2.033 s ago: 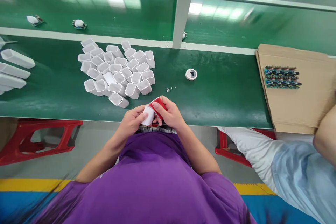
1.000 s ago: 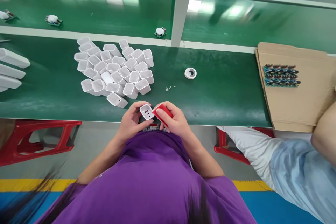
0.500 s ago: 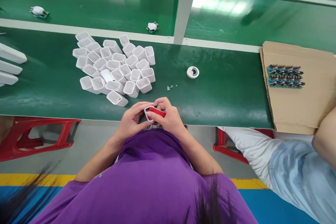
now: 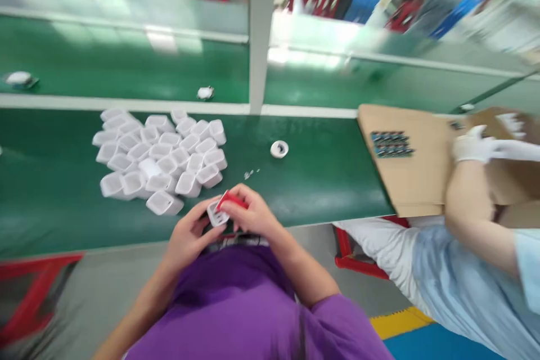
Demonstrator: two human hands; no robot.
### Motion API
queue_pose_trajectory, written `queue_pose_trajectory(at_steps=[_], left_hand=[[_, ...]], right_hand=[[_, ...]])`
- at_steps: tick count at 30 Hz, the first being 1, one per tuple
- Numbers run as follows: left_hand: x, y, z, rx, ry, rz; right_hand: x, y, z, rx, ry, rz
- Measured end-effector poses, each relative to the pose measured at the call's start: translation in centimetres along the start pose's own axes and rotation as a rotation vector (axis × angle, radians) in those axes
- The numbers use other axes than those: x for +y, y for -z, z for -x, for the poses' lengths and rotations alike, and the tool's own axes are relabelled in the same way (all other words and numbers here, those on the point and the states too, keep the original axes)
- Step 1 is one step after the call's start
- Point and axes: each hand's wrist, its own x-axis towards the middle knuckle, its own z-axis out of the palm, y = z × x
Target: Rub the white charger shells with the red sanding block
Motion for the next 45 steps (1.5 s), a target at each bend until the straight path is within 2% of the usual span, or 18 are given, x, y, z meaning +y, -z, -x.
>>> queue_pose_trajectory(at_steps=[3,6,9,13,16,20,23,26,29,33,36,38,40,42,45], left_hand=[[-1.7,0.2,-0.1,0.067,0.13,0.089],[-2.9,0.1,-0.6,0.031,0.17,0.172],[-2.4,-0.4,-0.6,0.083,0.212,0.237],[-1.0,-1.3,-0.2,0.135,0.249,0.251],[-0.9,-1.5,-0.1,0.121,0.263,0.253],[-2.2,-0.9,-0.5,0.133,0.255,0.239],[-3.6,-0.4,-0.9,0.021,0.19,0.165],[-4.6,-0.2,-0.9,0.004,0.093,0.13],[-4.6,-0.3,-0.6,0.031,0.044,0.089],[-3.4,-0.6,-0.4,0.035,0.087,0.067],[-2.3,-0.9,-0.4,0.08,0.148,0.107],[-1.8,-1.2,-0.4,0.065,0.156,0.149],[-1.4,-1.6,-0.4,0.043,0.13,0.208],[-1.2,-1.8,-0.7,0.019,0.083,0.256],[-1.2,-1.6,-1.5,-0.071,0.049,0.187]], right_hand=[[0.2,0.5,0.3,-0.077,-0.047,0.059],[0.6,0.7,0.1,-0.058,-0.063,0.095],[1.1,0.2,-0.4,0.058,-0.068,0.071],[1.4,-0.3,-1.2,0.138,-0.004,-0.057],[0.9,0.4,-1.2,0.105,0.053,-0.127],[0.1,1.7,0.0,-0.121,0.013,0.168],[-0.1,2.0,0.7,-0.138,-0.016,0.402],[0.0,1.6,0.5,-0.085,0.047,0.53],[0.1,0.9,-0.1,0.003,0.099,0.524],[-0.1,0.4,-1.3,0.147,0.084,0.465],[-0.3,0.8,-1.8,0.216,0.043,0.357],[-0.4,1.1,-1.6,0.266,0.034,0.281],[-0.4,1.3,-1.1,0.198,0.037,0.24],[-0.4,1.4,-0.6,0.011,0.011,0.306],[-0.3,1.5,-0.7,0.012,0.071,0.424]])
